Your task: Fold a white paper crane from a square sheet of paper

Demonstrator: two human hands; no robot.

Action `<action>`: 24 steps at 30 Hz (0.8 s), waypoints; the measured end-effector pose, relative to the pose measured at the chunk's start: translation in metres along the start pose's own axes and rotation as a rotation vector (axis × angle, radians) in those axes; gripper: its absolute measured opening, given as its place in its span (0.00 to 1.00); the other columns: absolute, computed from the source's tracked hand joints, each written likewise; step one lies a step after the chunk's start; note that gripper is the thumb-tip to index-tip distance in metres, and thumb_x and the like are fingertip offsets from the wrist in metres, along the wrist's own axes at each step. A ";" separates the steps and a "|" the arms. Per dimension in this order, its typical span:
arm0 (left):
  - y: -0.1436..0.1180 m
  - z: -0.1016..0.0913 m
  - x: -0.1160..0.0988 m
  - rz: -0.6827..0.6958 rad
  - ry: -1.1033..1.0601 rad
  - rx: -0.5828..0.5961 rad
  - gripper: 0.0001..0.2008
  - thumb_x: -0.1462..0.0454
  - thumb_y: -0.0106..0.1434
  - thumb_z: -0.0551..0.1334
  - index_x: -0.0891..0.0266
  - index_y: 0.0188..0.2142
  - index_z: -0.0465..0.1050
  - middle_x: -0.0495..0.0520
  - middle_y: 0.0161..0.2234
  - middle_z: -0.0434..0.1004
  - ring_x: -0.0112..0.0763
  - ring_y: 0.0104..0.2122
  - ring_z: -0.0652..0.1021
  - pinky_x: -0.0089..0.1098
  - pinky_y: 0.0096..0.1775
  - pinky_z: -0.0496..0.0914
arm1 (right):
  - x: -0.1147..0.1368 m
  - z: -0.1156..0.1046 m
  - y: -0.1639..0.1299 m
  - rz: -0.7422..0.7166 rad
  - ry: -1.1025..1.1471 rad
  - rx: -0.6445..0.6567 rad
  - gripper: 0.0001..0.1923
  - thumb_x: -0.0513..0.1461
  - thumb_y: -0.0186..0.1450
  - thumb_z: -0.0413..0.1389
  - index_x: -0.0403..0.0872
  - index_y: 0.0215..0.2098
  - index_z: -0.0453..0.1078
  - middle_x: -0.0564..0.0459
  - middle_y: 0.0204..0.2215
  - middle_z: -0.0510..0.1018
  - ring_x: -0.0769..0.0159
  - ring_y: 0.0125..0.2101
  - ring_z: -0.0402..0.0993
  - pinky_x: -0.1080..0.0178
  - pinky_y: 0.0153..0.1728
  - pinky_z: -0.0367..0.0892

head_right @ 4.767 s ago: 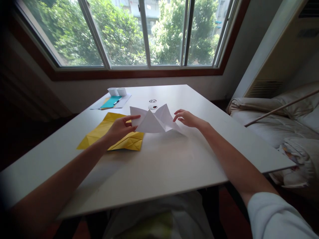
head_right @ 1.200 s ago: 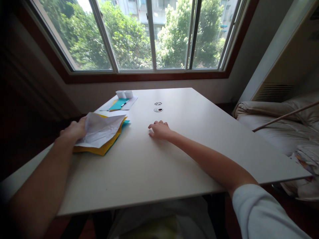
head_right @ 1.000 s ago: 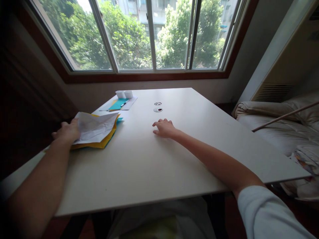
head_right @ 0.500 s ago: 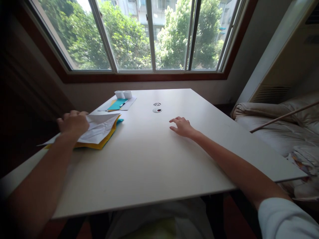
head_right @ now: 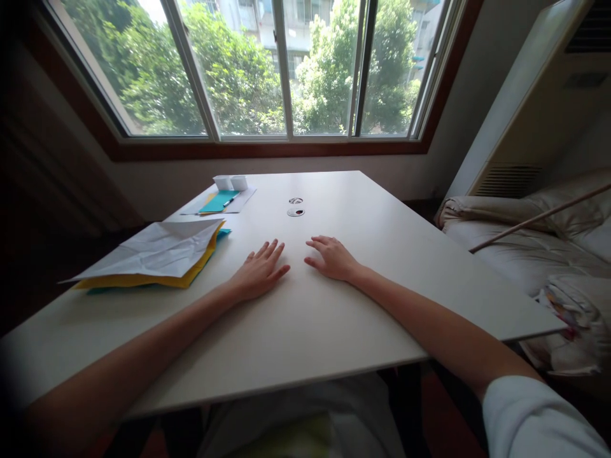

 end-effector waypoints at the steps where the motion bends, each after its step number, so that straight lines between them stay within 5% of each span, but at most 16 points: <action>1: 0.000 0.002 0.002 -0.010 0.002 0.029 0.37 0.44 0.63 0.37 0.63 0.64 0.41 0.59 0.65 0.37 0.47 0.63 0.44 0.52 0.57 0.48 | 0.000 0.004 0.000 0.013 -0.015 0.059 0.31 0.53 0.64 0.44 0.44 0.59 0.58 0.43 0.59 0.59 0.55 0.59 0.54 0.50 0.58 0.50; 6: 0.002 0.005 0.001 0.008 -0.003 0.113 0.38 0.42 0.62 0.35 0.61 0.64 0.41 0.57 0.65 0.36 0.45 0.63 0.43 0.53 0.57 0.47 | -0.004 0.017 -0.004 0.056 -0.045 0.295 0.39 0.60 0.62 0.37 0.46 0.64 0.48 0.42 0.63 0.49 0.51 0.62 0.44 0.45 0.58 0.45; 24: 0.003 0.005 0.000 0.030 -0.018 0.099 0.38 0.42 0.62 0.36 0.60 0.64 0.42 0.59 0.65 0.38 0.47 0.63 0.45 0.52 0.57 0.48 | -0.005 0.016 -0.002 0.052 -0.069 0.313 0.40 0.60 0.62 0.36 0.46 0.64 0.48 0.42 0.63 0.49 0.52 0.62 0.45 0.50 0.59 0.44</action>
Point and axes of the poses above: each hand's wrist, its own y-axis towards the middle knuckle, its own z-axis out of the palm, x = y × z, the point moved 7 cm from there along y, towards the middle knuckle
